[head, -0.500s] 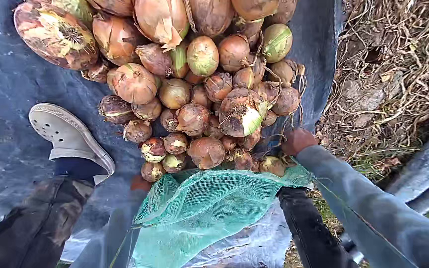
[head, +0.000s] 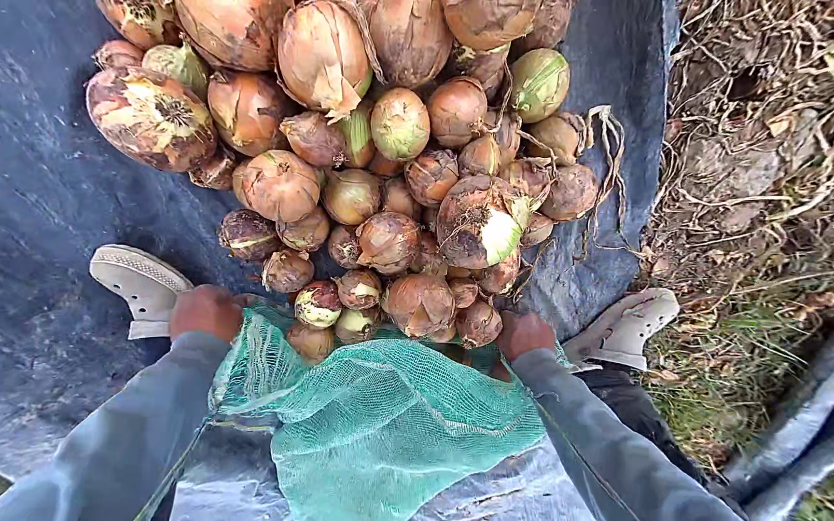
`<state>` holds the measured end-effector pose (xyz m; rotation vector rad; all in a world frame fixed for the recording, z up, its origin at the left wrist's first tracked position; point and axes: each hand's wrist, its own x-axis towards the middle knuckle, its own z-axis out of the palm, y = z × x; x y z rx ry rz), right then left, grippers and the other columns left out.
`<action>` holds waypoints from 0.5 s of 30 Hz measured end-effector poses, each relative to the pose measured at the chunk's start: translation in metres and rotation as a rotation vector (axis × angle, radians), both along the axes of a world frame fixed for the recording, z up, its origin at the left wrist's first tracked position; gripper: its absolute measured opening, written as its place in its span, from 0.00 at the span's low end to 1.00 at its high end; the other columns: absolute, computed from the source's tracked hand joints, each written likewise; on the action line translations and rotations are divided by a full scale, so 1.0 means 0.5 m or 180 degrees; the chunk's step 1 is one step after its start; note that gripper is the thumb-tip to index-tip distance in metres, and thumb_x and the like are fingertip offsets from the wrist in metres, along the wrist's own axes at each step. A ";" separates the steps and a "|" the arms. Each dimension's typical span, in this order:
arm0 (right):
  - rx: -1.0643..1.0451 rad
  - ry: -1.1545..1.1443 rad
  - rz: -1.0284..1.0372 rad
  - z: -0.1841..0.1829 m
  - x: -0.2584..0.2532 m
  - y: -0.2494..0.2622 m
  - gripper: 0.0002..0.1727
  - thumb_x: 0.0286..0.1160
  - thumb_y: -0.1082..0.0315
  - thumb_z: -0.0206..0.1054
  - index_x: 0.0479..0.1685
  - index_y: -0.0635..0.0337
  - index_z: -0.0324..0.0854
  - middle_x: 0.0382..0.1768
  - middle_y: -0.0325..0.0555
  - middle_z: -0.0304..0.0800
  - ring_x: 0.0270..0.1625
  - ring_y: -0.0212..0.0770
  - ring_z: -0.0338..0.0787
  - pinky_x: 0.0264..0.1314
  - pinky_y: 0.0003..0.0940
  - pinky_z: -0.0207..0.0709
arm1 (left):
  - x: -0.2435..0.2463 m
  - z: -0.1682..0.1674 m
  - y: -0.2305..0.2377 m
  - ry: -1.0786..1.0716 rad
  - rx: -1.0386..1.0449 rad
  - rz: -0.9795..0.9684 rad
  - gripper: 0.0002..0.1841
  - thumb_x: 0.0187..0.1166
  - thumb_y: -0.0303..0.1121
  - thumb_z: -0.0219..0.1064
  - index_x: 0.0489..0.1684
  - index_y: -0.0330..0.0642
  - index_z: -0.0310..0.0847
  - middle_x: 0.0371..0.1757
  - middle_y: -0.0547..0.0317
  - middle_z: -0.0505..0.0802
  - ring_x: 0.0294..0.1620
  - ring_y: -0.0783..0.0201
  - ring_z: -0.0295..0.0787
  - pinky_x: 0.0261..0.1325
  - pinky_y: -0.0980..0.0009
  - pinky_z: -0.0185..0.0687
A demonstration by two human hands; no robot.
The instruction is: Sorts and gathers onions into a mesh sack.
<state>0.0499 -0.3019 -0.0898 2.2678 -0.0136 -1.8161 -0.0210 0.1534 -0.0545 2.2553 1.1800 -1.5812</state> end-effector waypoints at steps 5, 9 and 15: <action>0.0578 -0.0680 0.0129 0.005 0.121 -0.002 0.14 0.83 0.62 0.63 0.46 0.62 0.90 0.43 0.67 0.94 0.50 0.73 0.93 0.46 0.73 0.80 | 0.109 -0.009 0.011 -0.0078 0.0123 -0.0367 0.15 0.84 0.33 0.66 0.42 0.24 0.86 0.54 0.19 0.88 0.64 0.22 0.84 0.60 0.23 0.74; 0.0472 -0.0554 0.0156 0.003 0.212 -0.025 0.15 0.83 0.61 0.61 0.51 0.55 0.93 0.44 0.63 0.95 0.53 0.69 0.93 0.49 0.72 0.81 | 0.081 -0.050 0.037 -0.0438 0.0017 -0.0407 0.14 0.81 0.32 0.70 0.41 0.23 0.86 0.52 0.20 0.89 0.63 0.22 0.84 0.63 0.24 0.75; 0.0614 -0.0965 0.0485 -0.018 0.379 -0.066 0.17 0.84 0.65 0.62 0.36 0.71 0.89 0.43 0.76 0.91 0.54 0.80 0.89 0.53 0.80 0.75 | 0.044 -0.056 -0.107 -0.0738 -0.0405 0.0118 0.13 0.83 0.29 0.69 0.51 0.25 0.88 0.55 0.25 0.91 0.65 0.28 0.86 0.74 0.33 0.72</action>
